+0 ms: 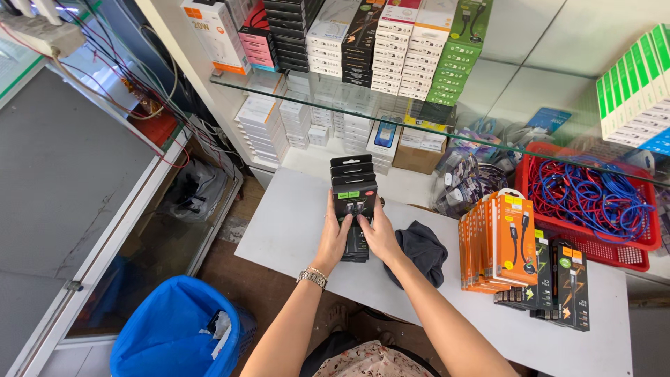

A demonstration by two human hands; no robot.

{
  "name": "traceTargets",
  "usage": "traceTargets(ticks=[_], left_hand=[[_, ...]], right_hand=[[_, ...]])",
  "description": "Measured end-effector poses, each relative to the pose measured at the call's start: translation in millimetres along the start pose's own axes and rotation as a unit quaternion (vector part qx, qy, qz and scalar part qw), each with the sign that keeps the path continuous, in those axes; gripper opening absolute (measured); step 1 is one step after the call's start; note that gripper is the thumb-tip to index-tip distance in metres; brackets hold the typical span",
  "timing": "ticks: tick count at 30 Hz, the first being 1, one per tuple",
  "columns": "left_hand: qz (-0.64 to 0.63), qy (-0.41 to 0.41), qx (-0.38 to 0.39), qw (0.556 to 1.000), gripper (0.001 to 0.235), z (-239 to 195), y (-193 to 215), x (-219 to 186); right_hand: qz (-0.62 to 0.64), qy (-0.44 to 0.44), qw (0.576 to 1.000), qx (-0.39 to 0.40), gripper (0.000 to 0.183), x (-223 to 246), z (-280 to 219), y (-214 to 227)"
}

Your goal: The person wipes the surfaces of small product boxes with a dark cloth and then places them on a glass shelf. The person handles red, white, green, and black boxes one at a time, wiping each before stacking them on the shelf.

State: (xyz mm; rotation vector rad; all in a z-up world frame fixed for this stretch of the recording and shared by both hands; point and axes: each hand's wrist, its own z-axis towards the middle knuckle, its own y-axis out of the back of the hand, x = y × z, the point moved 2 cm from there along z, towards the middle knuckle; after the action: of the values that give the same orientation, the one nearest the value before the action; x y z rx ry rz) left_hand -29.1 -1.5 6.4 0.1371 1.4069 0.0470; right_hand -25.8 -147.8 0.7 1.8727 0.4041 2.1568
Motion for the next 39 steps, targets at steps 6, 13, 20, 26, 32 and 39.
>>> traceTargets(ticks=[6,13,20,26,32,39], left_hand=[[0.144,-0.02,-0.025,0.989,0.074,18,11,-38],[0.094,-0.029,0.035,0.995,0.067,63,12,-71],[0.113,-0.027,0.146,0.982,0.063,110,-47,-78],[0.105,0.023,0.181,0.978,0.063,146,-112,-89],[0.136,0.045,0.114,0.983,0.064,192,-169,-106],[0.022,0.024,-0.016,0.999,0.06,214,-220,-102]], right_hand=[[-0.001,-0.015,1.0,-0.028,0.069,14,15,11],[0.066,-0.064,0.994,-0.051,0.071,27,31,51],[0.103,-0.132,0.982,-0.092,0.075,1,15,125],[0.192,-0.133,0.958,-0.168,0.068,-11,22,181],[0.185,-0.202,0.94,-0.203,0.053,-9,68,244],[0.213,-0.203,0.936,-0.194,0.052,-29,156,301]])
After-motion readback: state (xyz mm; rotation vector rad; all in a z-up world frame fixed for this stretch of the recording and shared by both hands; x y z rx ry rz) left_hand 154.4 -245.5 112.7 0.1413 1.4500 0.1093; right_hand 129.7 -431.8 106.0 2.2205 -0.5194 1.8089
